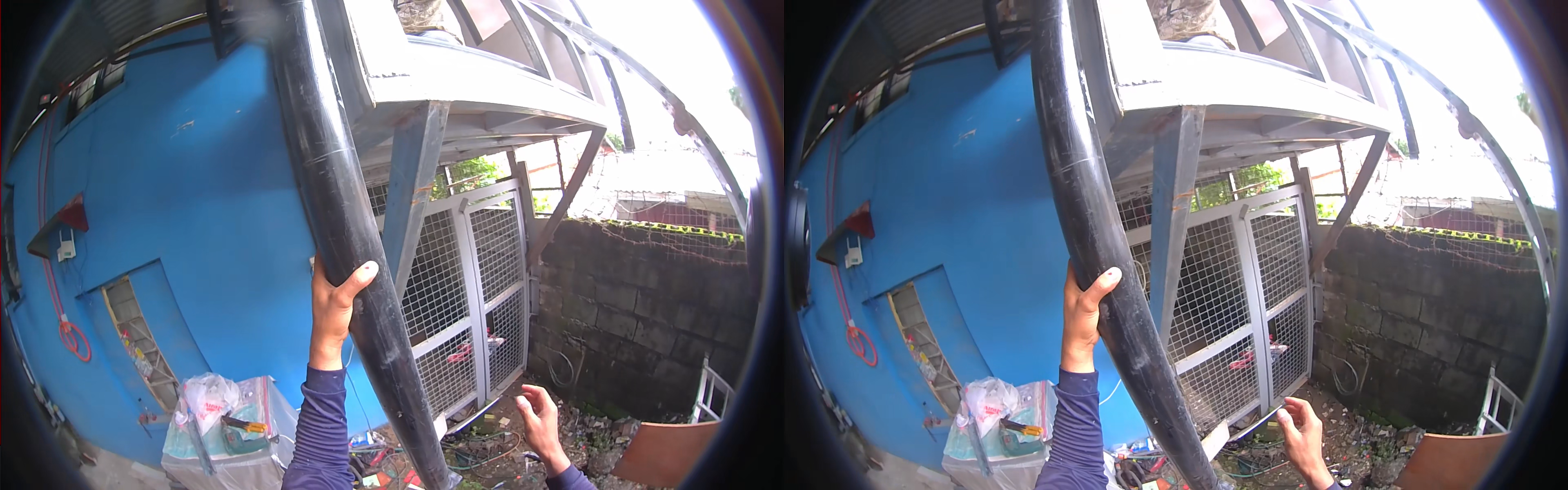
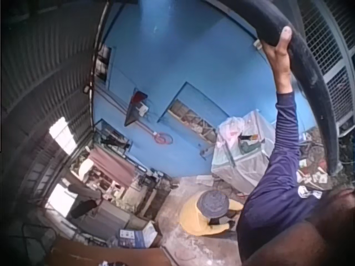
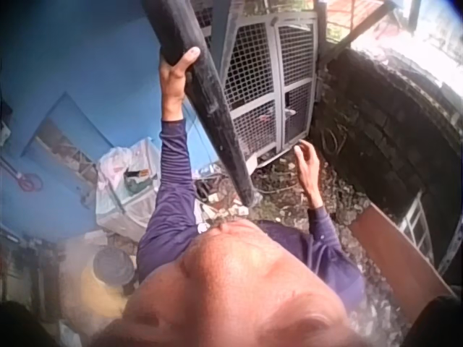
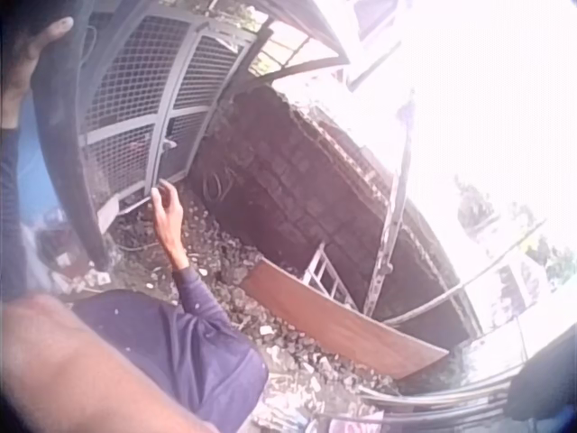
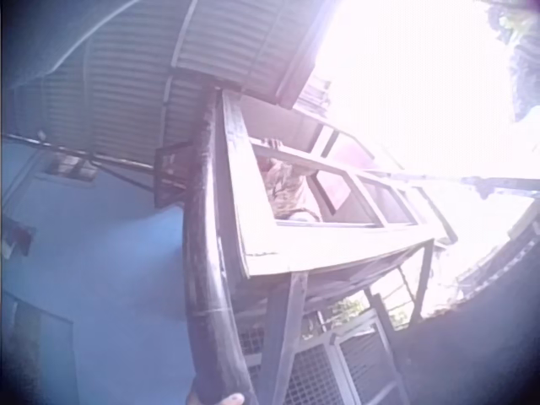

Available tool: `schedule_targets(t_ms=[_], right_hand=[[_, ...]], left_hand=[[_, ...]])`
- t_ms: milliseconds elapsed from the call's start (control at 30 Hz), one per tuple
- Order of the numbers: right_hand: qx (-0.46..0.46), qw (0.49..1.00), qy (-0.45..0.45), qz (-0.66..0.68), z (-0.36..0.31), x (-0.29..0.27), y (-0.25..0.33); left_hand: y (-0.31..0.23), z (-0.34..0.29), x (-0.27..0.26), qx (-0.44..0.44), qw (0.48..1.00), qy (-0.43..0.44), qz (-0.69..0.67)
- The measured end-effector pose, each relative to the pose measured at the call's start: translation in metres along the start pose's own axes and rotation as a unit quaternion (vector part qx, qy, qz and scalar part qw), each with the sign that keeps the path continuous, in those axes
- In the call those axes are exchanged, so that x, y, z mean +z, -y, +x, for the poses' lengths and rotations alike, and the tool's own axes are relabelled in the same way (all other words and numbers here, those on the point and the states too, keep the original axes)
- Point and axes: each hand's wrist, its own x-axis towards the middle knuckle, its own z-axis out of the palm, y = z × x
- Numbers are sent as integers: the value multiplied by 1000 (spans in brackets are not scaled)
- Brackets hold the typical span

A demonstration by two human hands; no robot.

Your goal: The person positions a metal channel against an overhead frame and uses a power drill to secure it.

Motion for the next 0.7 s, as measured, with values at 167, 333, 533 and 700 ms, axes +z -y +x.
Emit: schedule_targets(t_ms=[167, 333, 533, 700], right_hand=[[-74, 997, 22, 17, 45, -6, 34], [-300, 953, 6, -44, 143, -5, 139], [-454, 888, 1, -65, 243, 13, 291], [-450, 882, -73, -118, 348, 18, 371]], left_hand=[[-3, -2, 2, 14, 1000, -7, 2], [4, -1, -1, 2, 1000, -8, 4], [1, -2, -4, 8, 1000, -17, 19], [1, 1, 8, 4, 1000, -6, 12]])
